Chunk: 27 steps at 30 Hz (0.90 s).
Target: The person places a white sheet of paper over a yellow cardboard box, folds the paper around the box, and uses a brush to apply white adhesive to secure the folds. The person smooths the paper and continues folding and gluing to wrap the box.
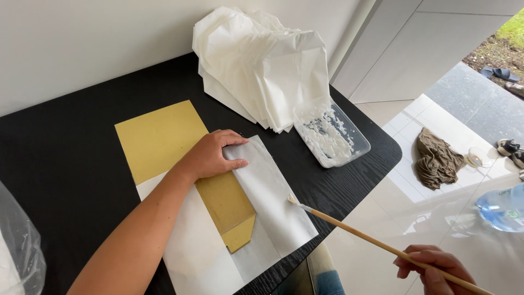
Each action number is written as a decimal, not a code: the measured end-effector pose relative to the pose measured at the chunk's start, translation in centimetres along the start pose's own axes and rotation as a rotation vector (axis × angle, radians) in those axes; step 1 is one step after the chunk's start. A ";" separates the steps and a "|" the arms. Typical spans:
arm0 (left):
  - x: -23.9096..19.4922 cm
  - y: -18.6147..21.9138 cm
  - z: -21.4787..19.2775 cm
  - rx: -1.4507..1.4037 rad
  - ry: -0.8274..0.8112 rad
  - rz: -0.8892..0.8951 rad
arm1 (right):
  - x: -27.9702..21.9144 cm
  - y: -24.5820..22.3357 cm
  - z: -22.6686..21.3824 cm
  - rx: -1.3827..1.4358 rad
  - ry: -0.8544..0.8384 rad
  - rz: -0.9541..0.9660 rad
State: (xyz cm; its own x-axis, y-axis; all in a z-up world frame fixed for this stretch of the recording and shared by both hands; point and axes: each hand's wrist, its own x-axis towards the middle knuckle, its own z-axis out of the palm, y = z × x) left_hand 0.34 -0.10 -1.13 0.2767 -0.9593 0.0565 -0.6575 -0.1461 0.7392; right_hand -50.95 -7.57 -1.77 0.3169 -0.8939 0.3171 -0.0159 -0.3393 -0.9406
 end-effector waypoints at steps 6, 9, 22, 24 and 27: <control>-0.1 0.2 -0.1 0.008 -0.023 -0.040 | 0.4 2.6 -5.5 0.043 -0.178 -0.047; 0.0 0.1 0.0 0.006 -0.002 0.008 | 0.8 1.8 -6.2 0.177 -0.288 -0.093; 0.1 -0.1 0.0 0.009 0.001 0.011 | 2.2 -0.8 -0.2 0.113 -0.062 0.023; 0.1 -0.2 0.1 0.011 -0.008 0.010 | 2.2 0.2 -2.7 0.166 -0.133 -0.031; 0.1 -0.1 0.2 0.029 -0.005 -0.002 | 1.8 0.1 -5.2 0.180 -0.211 0.020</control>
State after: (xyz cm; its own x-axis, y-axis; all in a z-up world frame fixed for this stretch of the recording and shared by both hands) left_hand 0.32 -0.18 -1.34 0.2742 -0.9603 0.0514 -0.6767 -0.1546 0.7198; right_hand -55.27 -10.71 -0.69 0.5093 -0.8124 0.2840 0.1384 -0.2484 -0.9587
